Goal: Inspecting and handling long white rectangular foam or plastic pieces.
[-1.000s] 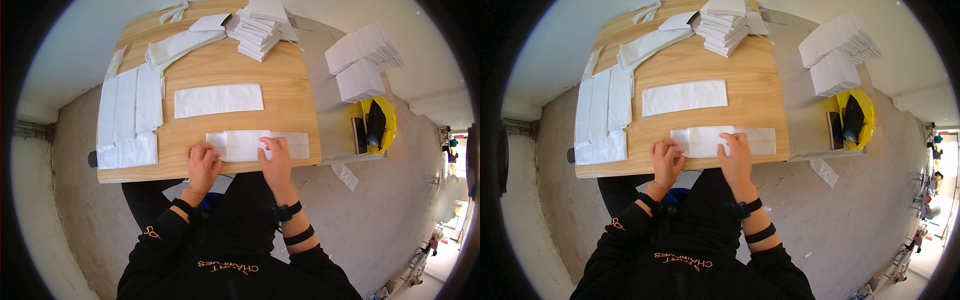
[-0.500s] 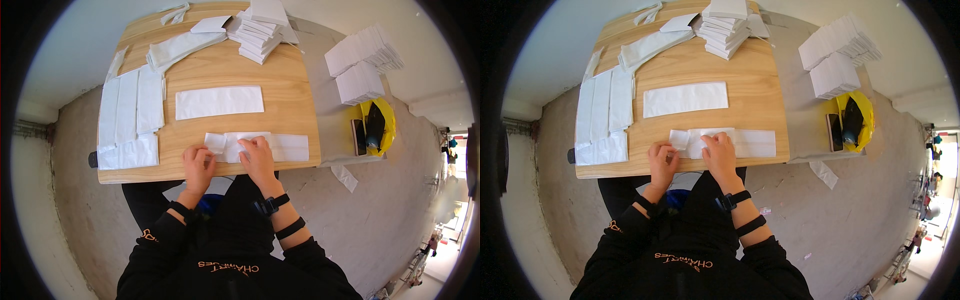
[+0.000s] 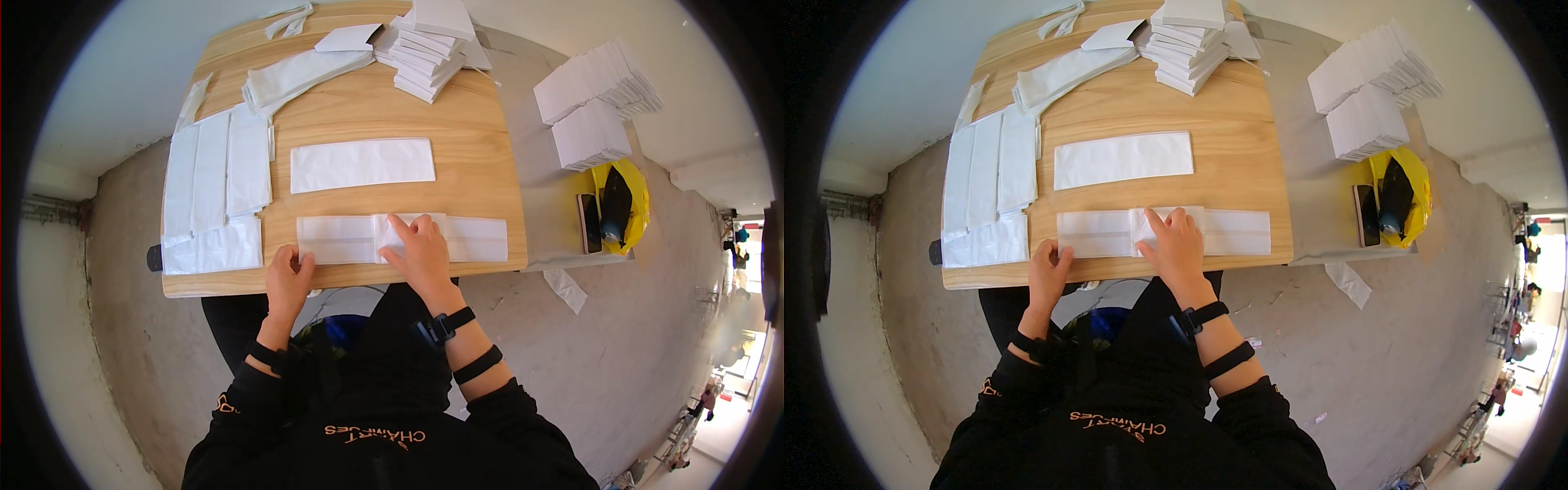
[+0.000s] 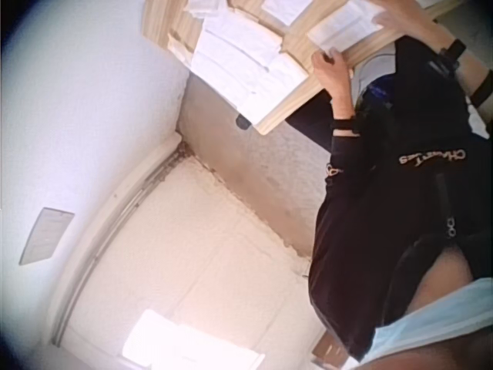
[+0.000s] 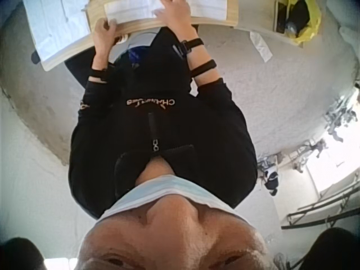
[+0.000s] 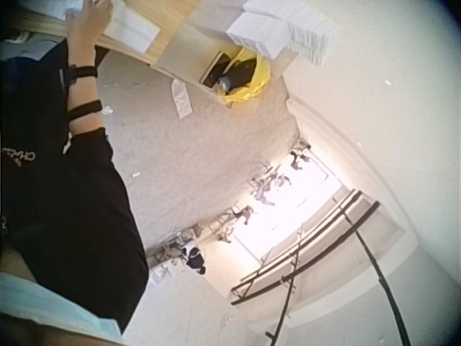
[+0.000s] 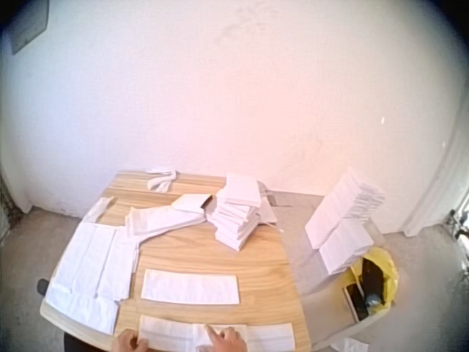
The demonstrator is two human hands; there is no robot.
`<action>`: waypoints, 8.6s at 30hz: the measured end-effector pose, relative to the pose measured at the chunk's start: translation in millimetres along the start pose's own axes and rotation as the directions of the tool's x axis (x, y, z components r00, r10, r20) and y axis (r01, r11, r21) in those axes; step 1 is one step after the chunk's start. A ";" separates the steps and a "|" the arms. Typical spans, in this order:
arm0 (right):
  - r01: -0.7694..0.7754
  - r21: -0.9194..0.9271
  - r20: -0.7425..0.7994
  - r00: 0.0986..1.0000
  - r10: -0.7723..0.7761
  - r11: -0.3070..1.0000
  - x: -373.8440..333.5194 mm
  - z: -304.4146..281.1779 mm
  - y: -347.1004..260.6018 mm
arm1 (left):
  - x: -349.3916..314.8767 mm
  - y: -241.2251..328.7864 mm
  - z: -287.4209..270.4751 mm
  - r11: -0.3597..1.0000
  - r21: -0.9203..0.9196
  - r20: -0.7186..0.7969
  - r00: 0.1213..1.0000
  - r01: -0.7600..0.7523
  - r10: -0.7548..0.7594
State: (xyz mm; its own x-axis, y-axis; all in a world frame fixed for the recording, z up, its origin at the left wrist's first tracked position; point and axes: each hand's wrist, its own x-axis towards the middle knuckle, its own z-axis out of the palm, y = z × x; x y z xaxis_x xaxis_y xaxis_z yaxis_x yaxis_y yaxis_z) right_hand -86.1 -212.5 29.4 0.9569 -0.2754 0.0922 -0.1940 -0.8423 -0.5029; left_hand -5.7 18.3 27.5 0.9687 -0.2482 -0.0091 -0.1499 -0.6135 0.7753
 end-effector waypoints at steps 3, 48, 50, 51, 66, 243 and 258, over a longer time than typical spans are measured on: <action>0.004 -0.003 -0.008 1.000 -0.004 1.000 0.7 0.9 -0.7 | 3.1 -7.3 -2.5 0.997 -0.010 0.028 0.996 0.079 -0.079; -0.383 0.257 -0.134 0.895 0.425 0.887 -9.9 -8.5 49.1 | -19.8 61.9 53.2 0.802 0.171 0.334 0.799 -0.573 0.499; -0.403 0.247 -0.117 0.891 0.440 0.881 -8.9 -8.9 47.4 | -17.2 66.3 60.0 0.715 0.248 0.443 0.733 -0.654 0.516; -0.411 0.244 -0.110 0.888 0.446 0.878 -8.4 -8.6 46.4 | -15.9 66.0 62.6 0.716 0.247 0.442 0.734 -0.653 0.516; -0.153 0.115 -0.096 0.982 0.165 0.981 -22.7 -41.0 41.5 | -14.4 41.9 80.8 0.682 0.356 0.465 0.754 -0.639 0.464; -0.111 0.564 -0.202 0.942 0.268 0.818 -13.3 -6.7 -38.8 | 0.2 83.4 33.6 0.893 -0.090 0.124 0.885 -0.440 0.448; 0.016 0.453 -0.262 0.958 0.116 0.892 -16.7 -5.4 -41.1 | 5.0 69.1 33.2 0.909 -0.415 0.333 0.936 0.038 0.113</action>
State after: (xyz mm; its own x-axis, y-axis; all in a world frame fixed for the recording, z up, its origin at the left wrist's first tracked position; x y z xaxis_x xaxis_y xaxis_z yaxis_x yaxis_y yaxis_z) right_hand -95.3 -175.8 53.1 0.8375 -0.4832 0.2550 -0.0601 -0.5454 -0.8360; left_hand -17.8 -50.2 60.1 0.8238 -0.5514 -0.1313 -0.0170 -0.2555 0.9666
